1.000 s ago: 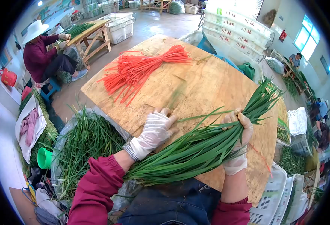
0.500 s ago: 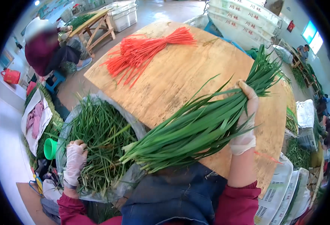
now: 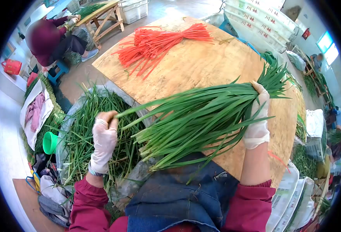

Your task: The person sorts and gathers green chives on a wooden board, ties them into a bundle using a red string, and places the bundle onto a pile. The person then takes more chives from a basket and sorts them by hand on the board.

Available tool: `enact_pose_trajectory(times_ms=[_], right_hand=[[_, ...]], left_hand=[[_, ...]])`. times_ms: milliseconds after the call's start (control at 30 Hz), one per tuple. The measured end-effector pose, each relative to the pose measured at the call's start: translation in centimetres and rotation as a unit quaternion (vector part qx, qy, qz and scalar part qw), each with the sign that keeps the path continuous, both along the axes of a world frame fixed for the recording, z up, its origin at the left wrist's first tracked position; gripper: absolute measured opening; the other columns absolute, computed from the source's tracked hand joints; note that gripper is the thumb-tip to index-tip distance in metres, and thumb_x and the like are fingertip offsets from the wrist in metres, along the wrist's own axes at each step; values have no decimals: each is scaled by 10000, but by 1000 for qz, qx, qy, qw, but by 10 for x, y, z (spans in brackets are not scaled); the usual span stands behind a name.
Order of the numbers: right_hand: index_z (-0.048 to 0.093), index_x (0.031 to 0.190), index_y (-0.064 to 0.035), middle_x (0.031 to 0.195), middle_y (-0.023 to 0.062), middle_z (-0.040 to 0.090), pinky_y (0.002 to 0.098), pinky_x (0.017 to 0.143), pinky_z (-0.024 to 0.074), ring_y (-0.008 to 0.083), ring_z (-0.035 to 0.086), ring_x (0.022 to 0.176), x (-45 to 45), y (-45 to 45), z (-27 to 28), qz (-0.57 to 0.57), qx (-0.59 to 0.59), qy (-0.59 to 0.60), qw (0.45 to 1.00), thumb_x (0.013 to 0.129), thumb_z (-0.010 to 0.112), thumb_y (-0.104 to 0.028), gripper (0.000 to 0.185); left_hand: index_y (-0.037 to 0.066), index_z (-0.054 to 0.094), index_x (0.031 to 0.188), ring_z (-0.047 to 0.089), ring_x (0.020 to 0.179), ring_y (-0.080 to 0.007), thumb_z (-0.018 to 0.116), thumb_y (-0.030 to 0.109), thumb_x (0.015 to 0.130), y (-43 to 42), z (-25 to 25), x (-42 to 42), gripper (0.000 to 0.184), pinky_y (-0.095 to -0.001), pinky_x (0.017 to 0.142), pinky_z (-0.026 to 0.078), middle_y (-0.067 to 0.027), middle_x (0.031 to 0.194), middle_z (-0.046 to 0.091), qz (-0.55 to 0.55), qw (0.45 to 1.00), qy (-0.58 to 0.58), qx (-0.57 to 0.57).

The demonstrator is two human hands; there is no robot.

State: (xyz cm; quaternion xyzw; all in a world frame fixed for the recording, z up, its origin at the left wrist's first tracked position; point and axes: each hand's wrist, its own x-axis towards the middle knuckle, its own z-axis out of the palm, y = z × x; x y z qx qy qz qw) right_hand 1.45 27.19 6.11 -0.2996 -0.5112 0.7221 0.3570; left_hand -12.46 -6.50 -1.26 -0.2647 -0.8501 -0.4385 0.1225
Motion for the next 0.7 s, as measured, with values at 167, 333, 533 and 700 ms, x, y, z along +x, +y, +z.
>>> enact_pose_trajectory(times_ms=[167,333,533,700], right_hand=[[587,810,-14,712,100,626,295,589,495,205,586,587,-5,12,-8,-2,-46,24,999,878,416,-223,278],[587,822,-13,716,101,626,297,583,500,203,593,602,-5,15,-17,-9,34,-11,999,876,421,-217,268],[589,820,-13,710,98,627,293,577,503,200,590,590,-8,-8,-2,-39,3,-2,999,872,412,-207,268],[593,795,-20,689,93,625,295,552,491,204,587,571,-10,-1,-8,-49,2,-40,998,861,424,-200,255]], left_hand=[[18,592,856,566,738,-301,630,8,744,-10,11,28,119,-367,653,465,-137,809,572,-46,997,66,12],[31,631,876,580,747,-310,685,91,713,16,-13,39,182,-367,646,467,-132,815,589,-73,989,59,-113],[6,643,829,588,669,-229,627,-2,753,2,-11,22,78,-299,607,457,-115,747,610,-107,989,-95,29],[31,639,806,591,690,-258,637,52,765,-105,-1,-5,46,-334,630,470,-129,725,618,126,990,-4,-65]])
